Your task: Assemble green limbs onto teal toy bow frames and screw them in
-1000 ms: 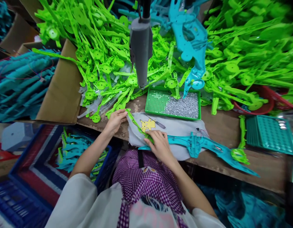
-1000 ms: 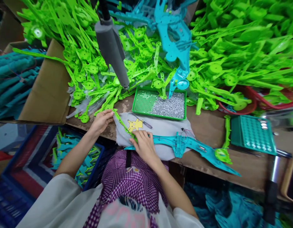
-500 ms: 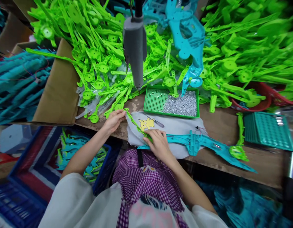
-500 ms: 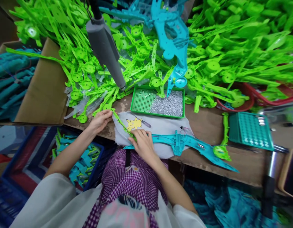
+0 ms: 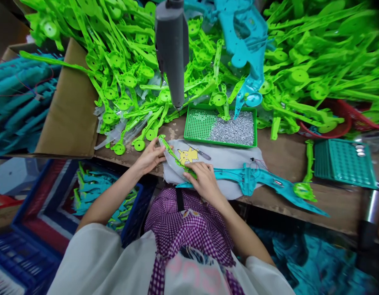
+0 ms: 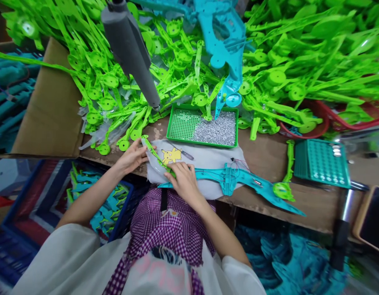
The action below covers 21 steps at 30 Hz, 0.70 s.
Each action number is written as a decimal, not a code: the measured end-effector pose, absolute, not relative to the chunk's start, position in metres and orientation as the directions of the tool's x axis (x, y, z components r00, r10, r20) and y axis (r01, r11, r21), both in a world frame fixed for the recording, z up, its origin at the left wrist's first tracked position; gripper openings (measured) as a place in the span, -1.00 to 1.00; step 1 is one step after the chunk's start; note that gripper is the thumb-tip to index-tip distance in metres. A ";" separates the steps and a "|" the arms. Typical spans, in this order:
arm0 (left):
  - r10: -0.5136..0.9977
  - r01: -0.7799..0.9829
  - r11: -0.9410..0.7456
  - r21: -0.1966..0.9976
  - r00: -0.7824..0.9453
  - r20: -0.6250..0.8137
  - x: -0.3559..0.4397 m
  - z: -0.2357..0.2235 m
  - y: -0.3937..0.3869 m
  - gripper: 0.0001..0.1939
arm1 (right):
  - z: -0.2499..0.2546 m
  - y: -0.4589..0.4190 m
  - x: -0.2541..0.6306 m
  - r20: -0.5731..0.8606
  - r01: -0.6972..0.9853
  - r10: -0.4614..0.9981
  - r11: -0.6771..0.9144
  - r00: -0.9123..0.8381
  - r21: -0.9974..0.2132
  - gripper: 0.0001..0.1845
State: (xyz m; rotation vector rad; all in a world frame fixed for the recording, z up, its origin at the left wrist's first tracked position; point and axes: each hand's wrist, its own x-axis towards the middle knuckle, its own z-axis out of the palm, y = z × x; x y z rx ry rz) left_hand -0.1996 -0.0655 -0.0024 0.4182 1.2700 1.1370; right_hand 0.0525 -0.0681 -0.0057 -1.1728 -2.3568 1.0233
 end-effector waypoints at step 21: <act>0.839 -0.489 0.372 0.789 -0.187 -0.511 -0.195 -0.014 -0.070 -0.37 | -0.007 -0.060 0.060 -0.064 0.487 0.764 0.342 -0.642 -0.804 -0.65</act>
